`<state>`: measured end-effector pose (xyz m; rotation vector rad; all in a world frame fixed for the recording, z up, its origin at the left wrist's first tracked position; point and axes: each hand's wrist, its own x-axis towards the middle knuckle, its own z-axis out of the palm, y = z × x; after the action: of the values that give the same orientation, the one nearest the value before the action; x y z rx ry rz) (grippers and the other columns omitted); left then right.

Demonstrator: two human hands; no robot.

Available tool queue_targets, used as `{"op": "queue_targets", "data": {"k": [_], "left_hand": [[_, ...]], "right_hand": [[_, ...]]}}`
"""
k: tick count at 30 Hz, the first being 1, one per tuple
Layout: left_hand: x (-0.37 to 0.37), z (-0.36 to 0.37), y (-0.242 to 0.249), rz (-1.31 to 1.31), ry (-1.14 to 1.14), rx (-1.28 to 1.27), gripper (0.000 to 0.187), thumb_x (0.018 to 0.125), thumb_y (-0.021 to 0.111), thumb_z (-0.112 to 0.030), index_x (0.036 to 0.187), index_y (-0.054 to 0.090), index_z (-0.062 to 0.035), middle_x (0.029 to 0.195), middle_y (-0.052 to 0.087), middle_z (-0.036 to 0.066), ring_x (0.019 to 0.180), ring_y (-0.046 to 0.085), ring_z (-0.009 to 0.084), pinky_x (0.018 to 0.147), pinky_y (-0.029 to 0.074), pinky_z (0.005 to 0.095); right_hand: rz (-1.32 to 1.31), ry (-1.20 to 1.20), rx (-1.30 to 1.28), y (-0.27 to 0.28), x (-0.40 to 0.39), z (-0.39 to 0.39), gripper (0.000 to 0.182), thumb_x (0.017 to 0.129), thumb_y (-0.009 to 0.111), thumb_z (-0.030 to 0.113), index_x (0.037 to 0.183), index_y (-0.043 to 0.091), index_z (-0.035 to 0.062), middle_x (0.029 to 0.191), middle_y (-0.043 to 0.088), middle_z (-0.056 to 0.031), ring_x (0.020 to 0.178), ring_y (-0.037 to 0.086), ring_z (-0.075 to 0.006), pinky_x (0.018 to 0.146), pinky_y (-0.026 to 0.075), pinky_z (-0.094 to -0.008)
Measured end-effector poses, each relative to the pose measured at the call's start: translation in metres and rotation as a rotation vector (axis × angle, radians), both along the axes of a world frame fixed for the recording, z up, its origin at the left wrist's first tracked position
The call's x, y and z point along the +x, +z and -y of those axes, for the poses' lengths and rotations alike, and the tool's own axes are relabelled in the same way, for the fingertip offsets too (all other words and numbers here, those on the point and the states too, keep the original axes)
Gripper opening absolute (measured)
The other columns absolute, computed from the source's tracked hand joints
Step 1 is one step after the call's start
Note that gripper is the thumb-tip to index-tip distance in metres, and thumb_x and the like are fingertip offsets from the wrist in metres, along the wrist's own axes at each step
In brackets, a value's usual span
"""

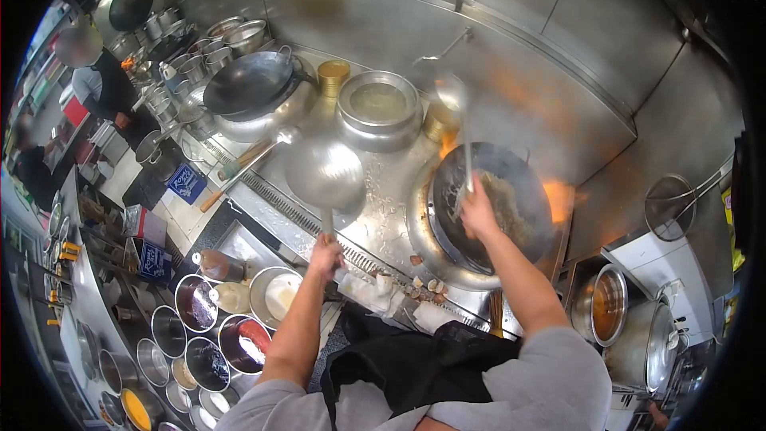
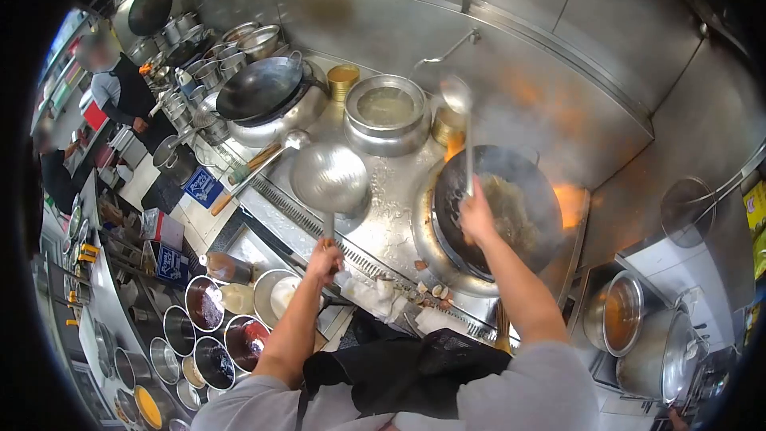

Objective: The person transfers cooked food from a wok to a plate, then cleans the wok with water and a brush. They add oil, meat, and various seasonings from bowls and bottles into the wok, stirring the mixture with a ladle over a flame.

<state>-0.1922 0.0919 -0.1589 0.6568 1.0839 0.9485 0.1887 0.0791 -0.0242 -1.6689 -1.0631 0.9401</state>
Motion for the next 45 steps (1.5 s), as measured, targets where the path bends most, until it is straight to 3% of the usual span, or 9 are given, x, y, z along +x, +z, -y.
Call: {"op": "queue_targets", "data": {"k": [3, 5, 8, 10, 15, 28, 33, 38, 45], "left_hand": [[0.011, 0.044, -0.022, 0.1, -0.012, -0.087, 0.031, 0.08, 0.057, 0.002, 0.106, 0.044, -0.009, 0.072, 0.05, 0.006, 0.051, 0.052, 0.0162, 0.044, 0.046, 0.033], [0.015, 0.07, -0.018, 0.134, -0.051, -0.163, 0.031, 0.081, 0.057, 0.003, 0.107, 0.045, -0.0094, 0.073, 0.05, 0.006, 0.052, 0.052, 0.0164, 0.045, 0.046, 0.0332], [0.015, 0.092, 0.009, 0.273, -0.087, -0.28, 0.036, 0.082, 0.059, 0.007, 0.111, 0.043, -0.0087, 0.075, 0.049, 0.007, 0.054, 0.052, 0.0162, 0.045, 0.044, 0.0314], [0.0, 0.1, 0.013, 0.297, -0.117, -0.283, 0.039, 0.082, 0.059, 0.008, 0.112, 0.042, -0.0097, 0.077, 0.049, 0.008, 0.056, 0.051, 0.0157, 0.046, 0.043, 0.031], [-0.031, 0.115, 0.057, 0.2, -0.239, -0.258, 0.04, 0.084, 0.06, 0.007, 0.115, 0.042, -0.0099, 0.078, 0.049, 0.006, 0.054, 0.051, 0.0147, 0.046, 0.045, 0.0305], [0.197, 0.032, 0.14, 0.386, -0.509, -0.014, 0.023, 0.083, 0.058, 0.005, 0.101, 0.046, -0.0042, 0.066, 0.051, 0.006, 0.049, 0.051, 0.0156, 0.043, 0.041, 0.0296], [0.3, 0.03, 0.141, 0.346, -0.489, -0.154, 0.014, 0.085, 0.056, 0.004, 0.09, 0.048, -0.0067, 0.069, 0.05, 0.005, 0.056, 0.051, 0.0141, 0.046, 0.041, 0.0271], [0.356, 0.076, 0.131, 0.167, -0.577, -0.166, 0.014, 0.085, 0.056, 0.005, 0.085, 0.048, -0.0068, 0.069, 0.051, 0.007, 0.054, 0.051, 0.0155, 0.046, 0.041, 0.0276], [0.339, 0.128, 0.096, -0.947, -0.302, 0.568, 0.086, 0.079, 0.06, 0.004, 0.154, 0.02, -0.0112, 0.093, 0.06, 0.02, 0.075, 0.065, 0.0356, 0.065, 0.053, 0.0458]], "right_hand": [[0.629, -0.034, 0.028, -0.058, -0.046, -0.13, 0.084, 0.09, 0.054, 0.01, 0.159, 0.009, 0.0259, 0.116, 0.063, -0.03, 0.104, 0.066, -0.0413, 0.092, 0.049, -0.0468], [0.567, 0.01, -0.239, -0.063, -0.091, -0.186, 0.094, 0.087, 0.054, 0.005, 0.16, -0.002, 0.0293, 0.106, 0.066, -0.0261, 0.091, 0.068, -0.0391, 0.081, 0.053, -0.0475], [-0.01, -0.065, -0.105, -0.063, -0.121, -0.259, 0.07, 0.084, 0.052, 0.002, 0.151, 0.035, 0.0117, 0.092, 0.064, -0.0195, 0.073, 0.064, -0.0318, 0.061, 0.055, -0.0433], [-1.64, -0.066, -0.041, -0.033, -0.12, -0.291, 0.021, 0.081, 0.051, -0.001, 0.102, 0.055, -0.0037, 0.077, 0.056, -0.0137, 0.059, 0.055, -0.0222, 0.048, 0.049, -0.0337], [-1.872, 0.085, 0.0, 0.008, -0.112, -0.22, 0.011, 0.084, 0.054, 0.0, 0.088, 0.045, -0.0055, 0.066, 0.048, -0.0034, 0.054, 0.053, -0.0125, 0.052, 0.048, -0.0216], [-1.253, 0.107, 0.07, 0.152, 0.062, 0.07, 0.019, 0.092, 0.059, 0.005, 0.105, 0.046, 0.0096, 0.079, 0.052, -0.0028, 0.058, 0.052, -0.0072, 0.052, 0.046, -0.0195], [-0.979, -0.161, -0.162, 0.149, 0.101, 0.173, 0.092, 0.09, 0.06, 0.001, 0.157, 0.002, 0.0241, 0.084, 0.058, -0.0077, 0.06, 0.055, -0.0083, 0.046, 0.044, -0.0215], [-1.238, 0.004, -0.125, 0.07, 0.153, 0.232, 0.085, 0.09, 0.057, 0.0, 0.157, 0.009, 0.0205, 0.084, 0.054, -0.0093, 0.057, 0.05, -0.0091, 0.045, 0.041, -0.0239], [-0.343, -0.19, -0.047, 0.04, 0.136, 0.246, 0.094, 0.087, 0.056, -0.001, 0.16, 0.0, 0.0192, 0.081, 0.055, -0.0076, 0.053, 0.051, -0.016, 0.047, 0.047, -0.031]]}}
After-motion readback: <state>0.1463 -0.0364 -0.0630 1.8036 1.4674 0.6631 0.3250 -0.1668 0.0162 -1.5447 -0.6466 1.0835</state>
